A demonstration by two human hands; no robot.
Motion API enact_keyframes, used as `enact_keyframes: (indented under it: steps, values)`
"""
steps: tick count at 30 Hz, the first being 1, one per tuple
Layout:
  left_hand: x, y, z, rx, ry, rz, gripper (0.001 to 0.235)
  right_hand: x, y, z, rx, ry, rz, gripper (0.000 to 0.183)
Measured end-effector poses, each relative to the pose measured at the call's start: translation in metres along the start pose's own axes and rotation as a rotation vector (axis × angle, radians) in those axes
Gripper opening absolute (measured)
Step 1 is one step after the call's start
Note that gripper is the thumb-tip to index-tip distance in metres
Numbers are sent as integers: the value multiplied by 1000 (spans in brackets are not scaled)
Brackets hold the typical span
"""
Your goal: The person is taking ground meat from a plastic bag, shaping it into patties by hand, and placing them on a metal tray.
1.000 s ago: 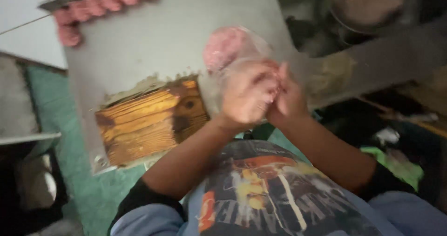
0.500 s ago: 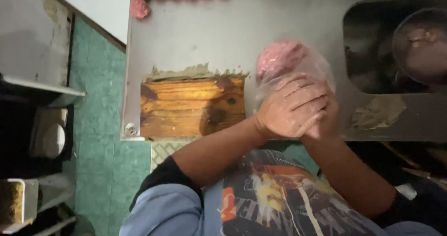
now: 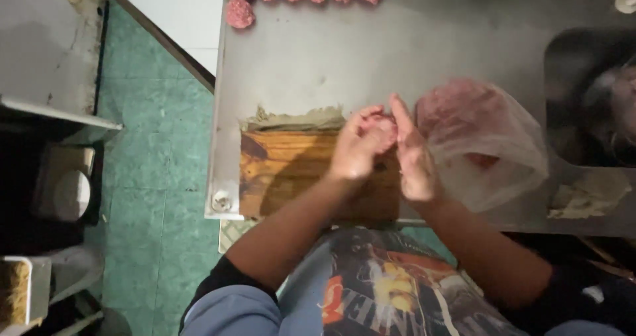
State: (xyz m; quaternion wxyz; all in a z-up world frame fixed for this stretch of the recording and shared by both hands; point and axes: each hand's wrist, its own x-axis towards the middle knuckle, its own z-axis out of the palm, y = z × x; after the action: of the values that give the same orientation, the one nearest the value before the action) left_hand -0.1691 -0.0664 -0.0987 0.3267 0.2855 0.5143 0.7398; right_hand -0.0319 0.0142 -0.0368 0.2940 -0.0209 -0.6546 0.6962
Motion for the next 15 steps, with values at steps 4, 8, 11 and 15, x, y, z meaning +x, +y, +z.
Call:
enact_keyframes:
  steps: [4,8,11,15]
  values:
    - [81,21,-101,572,18,125,29,-7,1,-4,-303,53,-6,72]
    - [189,15,-191,1092,125,303,18,-70,15,-51,0,392,256,75]
    - [247,4,-229,1317,170,492,22,-112,16,-64,33,561,305,74]
    - [281,-18,-249,1637,350,714,35,-152,15,-70,-120,740,357,60]
